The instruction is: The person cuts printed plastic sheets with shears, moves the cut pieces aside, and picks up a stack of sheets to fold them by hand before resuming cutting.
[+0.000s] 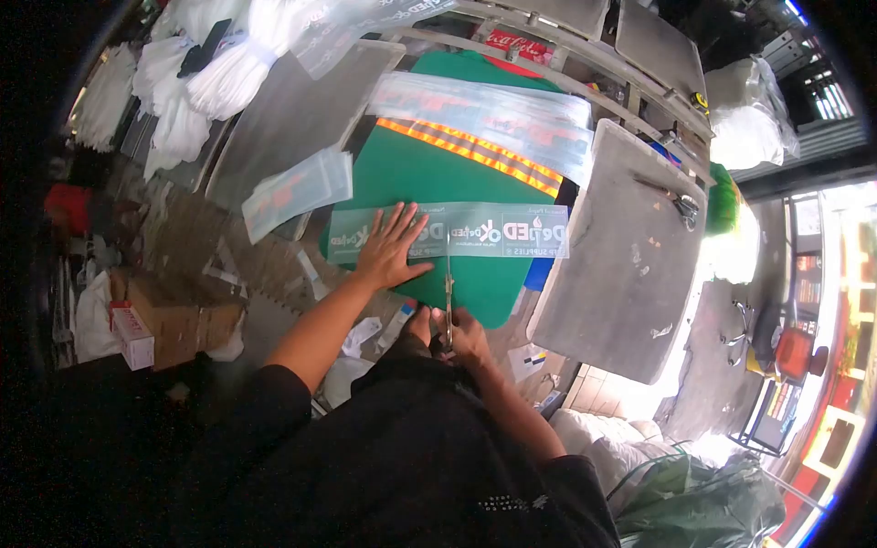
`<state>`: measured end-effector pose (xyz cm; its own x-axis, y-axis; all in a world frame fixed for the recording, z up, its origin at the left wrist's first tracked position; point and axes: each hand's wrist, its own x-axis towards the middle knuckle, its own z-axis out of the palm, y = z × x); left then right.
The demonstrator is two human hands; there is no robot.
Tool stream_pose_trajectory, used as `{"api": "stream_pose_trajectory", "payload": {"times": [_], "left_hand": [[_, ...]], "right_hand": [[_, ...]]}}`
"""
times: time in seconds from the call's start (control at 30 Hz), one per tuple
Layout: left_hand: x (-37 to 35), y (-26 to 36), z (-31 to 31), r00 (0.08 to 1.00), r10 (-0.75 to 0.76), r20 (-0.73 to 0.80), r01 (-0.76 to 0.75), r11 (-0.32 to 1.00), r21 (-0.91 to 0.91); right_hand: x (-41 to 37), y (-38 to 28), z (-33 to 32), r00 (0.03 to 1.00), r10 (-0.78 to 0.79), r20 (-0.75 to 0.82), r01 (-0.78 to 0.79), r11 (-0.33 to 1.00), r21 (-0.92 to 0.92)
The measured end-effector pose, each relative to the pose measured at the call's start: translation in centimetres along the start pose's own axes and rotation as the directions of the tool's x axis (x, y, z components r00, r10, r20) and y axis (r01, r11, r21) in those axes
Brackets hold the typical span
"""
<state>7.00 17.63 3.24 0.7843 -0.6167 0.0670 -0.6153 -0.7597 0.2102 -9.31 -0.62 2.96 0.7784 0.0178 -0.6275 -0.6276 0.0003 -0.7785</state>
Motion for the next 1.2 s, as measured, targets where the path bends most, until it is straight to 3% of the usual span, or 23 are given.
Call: {"api": "stream_pose_trajectory", "payload": {"times": [0.17,0.27,0.33,0.47,0.57,0.63,0.67,0.73,0.87,0.93,1.0,1.03,1.1,1.17,1.2], "left_hand": [[0.0,0.0,0.3,1.000,-0.023,0.003,0.023,0.999,-0.022],[0.1,-0.1,0.1,0.999,-0.025,0.032,0.026,1.000,-0.012],[0.3,-0.1,0.1,0.999,-0.016,0.038,0.017,1.000,-0.013],[0.3,0.0,0.0,0.998,-0.029,0.054,0.029,1.000,-0.003],[0.3,-0.2,-0.2,0.998,-0.033,0.053,0.034,0.999,-0.031],[0.2,-0.3,-0.2,0.999,-0.032,0.043,0.035,0.998,-0.060],[0.2,-0.3,-0.2,0.999,-0.026,0.027,0.028,0.997,-0.065],[0.3,-0.2,-0.6,1.000,-0.016,0.010,0.017,0.997,-0.070],[0.2,-0.3,-0.3,1.000,0.003,0.001,-0.003,0.994,-0.106],[0.0,-0.7,0.3,1.000,0.028,-0.009,-0.029,0.994,-0.101],[0.1,-0.9,0.6,0.995,-0.055,-0.086,0.023,0.942,-0.336],[0.4,-0.3,0.8,0.996,-0.035,-0.086,0.004,0.942,-0.335],[0.7,1.2,1.2,0.965,-0.114,-0.236,0.020,0.930,-0.368],[2.5,4.1,1.4,0.965,-0.067,-0.253,-0.031,0.932,-0.361],[3.9,6.0,1.1,0.971,-0.041,-0.236,-0.048,0.932,-0.360]], "right_hand": [[-1.4,-1.3,0.8,0.989,-0.038,-0.141,0.016,0.989,-0.149],[-1.0,-1.5,0.6,0.984,-0.054,-0.173,0.040,0.996,-0.083],[0.2,-1.7,0.5,0.994,0.029,-0.108,-0.012,0.989,0.150],[1.9,-2.9,0.1,0.996,0.007,-0.085,0.007,0.986,0.164],[2.5,-3.2,0.5,0.995,-0.048,-0.086,0.058,0.992,0.115],[2.1,-3.5,0.7,0.967,-0.157,-0.200,0.125,0.978,-0.167],[2.3,-3.6,0.7,0.967,-0.157,-0.199,0.124,0.978,-0.168],[2.7,-3.9,0.4,0.982,0.031,-0.187,-0.039,0.998,-0.040],[4.5,-5.1,-0.1,0.987,0.063,-0.145,-0.048,0.993,0.103],[4.7,-5.7,-0.5,0.990,-0.077,-0.120,0.059,0.988,-0.144],[3.4,-5.9,-0.9,0.973,-0.119,-0.199,0.075,0.973,-0.217],[2.2,-6.7,-0.9,0.955,-0.159,-0.252,0.080,0.951,-0.299],[-0.3,-6.8,-1.8,0.955,-0.102,-0.279,0.038,0.973,-0.227],[-2.3,-5.0,-3.2,0.926,-0.086,-0.368,0.107,0.994,0.036],[-2.9,-3.5,-4.1,0.922,-0.084,-0.379,0.107,0.993,0.039]]}}
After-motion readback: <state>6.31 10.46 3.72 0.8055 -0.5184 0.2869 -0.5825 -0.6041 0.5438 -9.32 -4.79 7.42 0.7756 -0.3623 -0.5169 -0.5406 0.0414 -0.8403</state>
